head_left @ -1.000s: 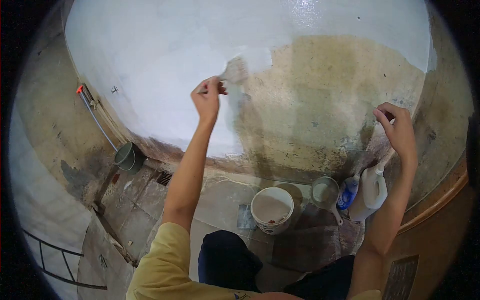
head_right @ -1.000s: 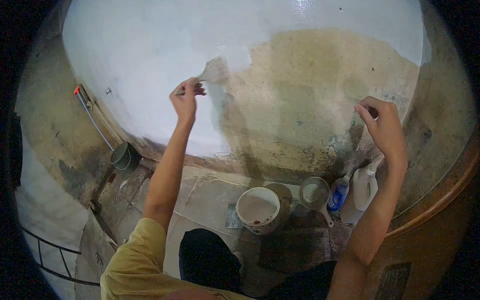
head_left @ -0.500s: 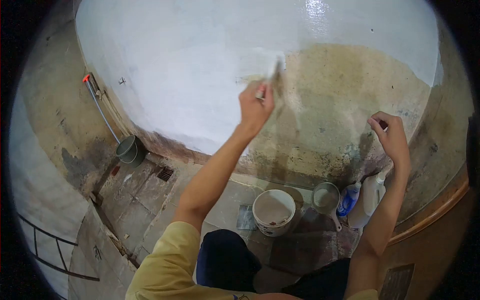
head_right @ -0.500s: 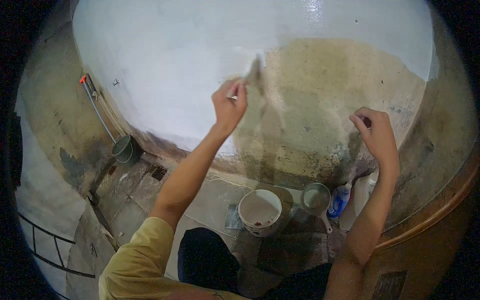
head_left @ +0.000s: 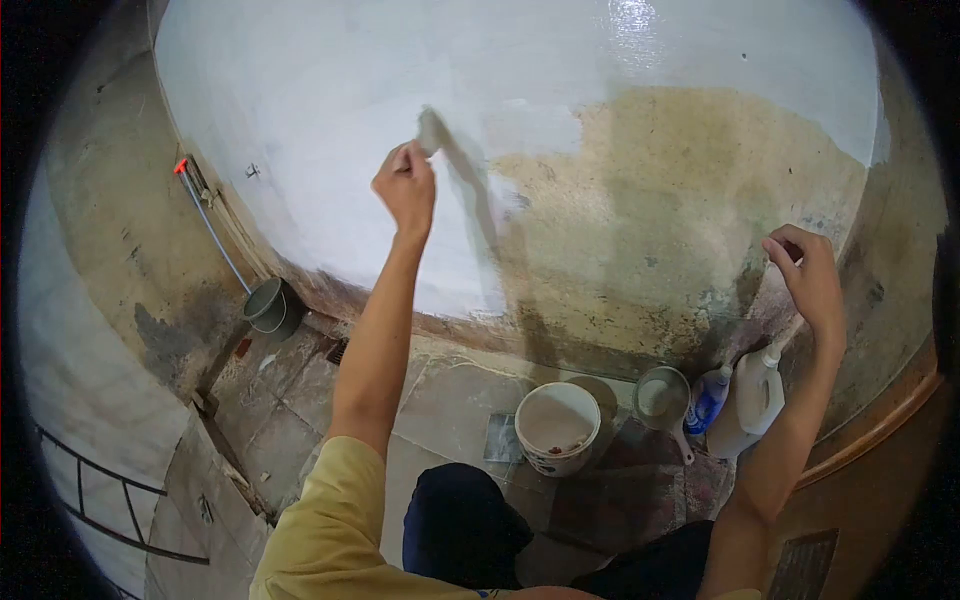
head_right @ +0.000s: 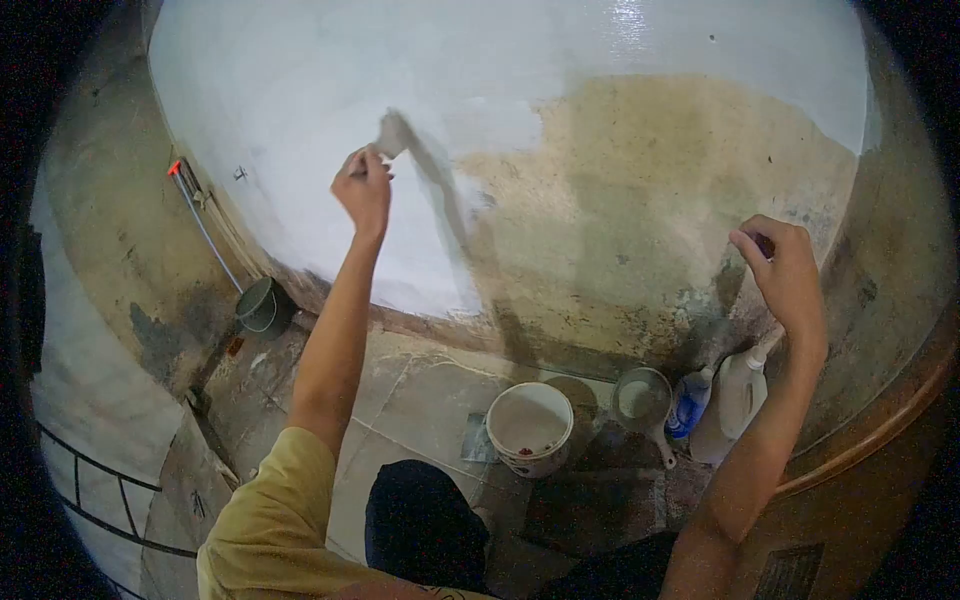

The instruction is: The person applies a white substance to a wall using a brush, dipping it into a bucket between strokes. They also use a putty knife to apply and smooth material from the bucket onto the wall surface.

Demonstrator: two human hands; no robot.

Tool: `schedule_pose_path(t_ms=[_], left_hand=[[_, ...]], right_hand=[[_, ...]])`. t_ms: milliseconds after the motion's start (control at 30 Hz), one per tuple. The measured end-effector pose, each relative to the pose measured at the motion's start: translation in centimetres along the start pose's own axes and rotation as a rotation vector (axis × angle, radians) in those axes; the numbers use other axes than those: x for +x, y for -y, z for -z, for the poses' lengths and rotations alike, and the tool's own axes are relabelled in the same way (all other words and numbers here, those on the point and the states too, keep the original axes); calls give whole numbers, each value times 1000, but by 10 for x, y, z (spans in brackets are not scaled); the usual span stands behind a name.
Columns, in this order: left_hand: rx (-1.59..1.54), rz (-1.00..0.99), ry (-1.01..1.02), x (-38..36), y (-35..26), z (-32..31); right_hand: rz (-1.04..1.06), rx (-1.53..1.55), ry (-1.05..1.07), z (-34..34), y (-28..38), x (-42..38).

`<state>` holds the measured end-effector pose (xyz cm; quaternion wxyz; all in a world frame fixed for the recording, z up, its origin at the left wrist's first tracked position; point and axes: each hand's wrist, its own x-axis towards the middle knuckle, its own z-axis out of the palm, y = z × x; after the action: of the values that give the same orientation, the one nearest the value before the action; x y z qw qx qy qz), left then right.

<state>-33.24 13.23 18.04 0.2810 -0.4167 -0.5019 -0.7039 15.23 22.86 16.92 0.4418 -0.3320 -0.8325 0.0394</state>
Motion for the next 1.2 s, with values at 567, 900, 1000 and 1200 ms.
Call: schedule_pose_path(t_ms=[567, 900, 1000, 1200], left_hand=[[-359, 102, 230, -23, -26, -28], [70, -219, -45, 20, -4, -26], [143, -473, 52, -22, -55, -61], [-118, -350, 252, -90, -113, -104]], right_hand=[[19, 60, 66, -15, 10, 2], [-18, 80, 94, -22, 15, 7], [-16, 91, 103, -23, 17, 6], [-34, 60, 102, -17, 17, 5]])
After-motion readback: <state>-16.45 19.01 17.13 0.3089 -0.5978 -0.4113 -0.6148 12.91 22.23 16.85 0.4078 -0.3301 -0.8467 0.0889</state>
